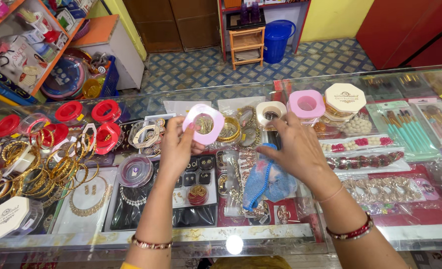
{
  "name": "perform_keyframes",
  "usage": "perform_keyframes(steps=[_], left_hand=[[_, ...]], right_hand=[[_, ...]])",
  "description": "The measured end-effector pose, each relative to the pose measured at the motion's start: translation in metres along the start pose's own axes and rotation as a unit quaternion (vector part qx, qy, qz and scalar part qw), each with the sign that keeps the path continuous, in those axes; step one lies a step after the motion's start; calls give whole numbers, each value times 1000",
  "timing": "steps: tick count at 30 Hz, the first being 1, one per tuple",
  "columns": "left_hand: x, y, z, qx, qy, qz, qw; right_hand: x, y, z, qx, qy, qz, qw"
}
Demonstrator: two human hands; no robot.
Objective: The person wipes various gold-colored bangles and bracelets with a blue cloth. They pick up items from a glass display counter, rub them with the cloth, and place them back into their original positions or onto display stands. The person handles multiple pieces of jewelry sequentially throughout the clip.
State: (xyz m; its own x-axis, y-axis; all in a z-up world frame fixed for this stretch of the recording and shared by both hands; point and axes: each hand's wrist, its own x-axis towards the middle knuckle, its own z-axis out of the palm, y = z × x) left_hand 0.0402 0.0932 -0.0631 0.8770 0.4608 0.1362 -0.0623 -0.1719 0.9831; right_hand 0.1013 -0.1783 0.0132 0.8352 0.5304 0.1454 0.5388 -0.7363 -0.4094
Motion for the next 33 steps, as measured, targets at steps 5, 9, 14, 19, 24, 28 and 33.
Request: perform_keyframes(steps=[5,9,14,19,24,28,33], left_hand=[[27,-4,15,114,-90,-4,989],[49,4,25,150,-144,19,978],[64,-3,29,217,-160,25,963],[70,-45,32,282,-80,175,940],[69,-52,28,237,-87,14,967],[63,-50,28,225,-105,2,969],[63,-50,31,215,-90,-11,972]], right_hand=[[42,-6,16,158,4,-227,961],[79,-7,36,155,-33,-267,951],[107,-3,50,123,-75,-238,961],[114,-1,63,101,-92,-275,952],[117,4,70,85,-92,-251,960],[119,1,70,72,-106,-264,956],[124,1,70,68,-102,-266,956]])
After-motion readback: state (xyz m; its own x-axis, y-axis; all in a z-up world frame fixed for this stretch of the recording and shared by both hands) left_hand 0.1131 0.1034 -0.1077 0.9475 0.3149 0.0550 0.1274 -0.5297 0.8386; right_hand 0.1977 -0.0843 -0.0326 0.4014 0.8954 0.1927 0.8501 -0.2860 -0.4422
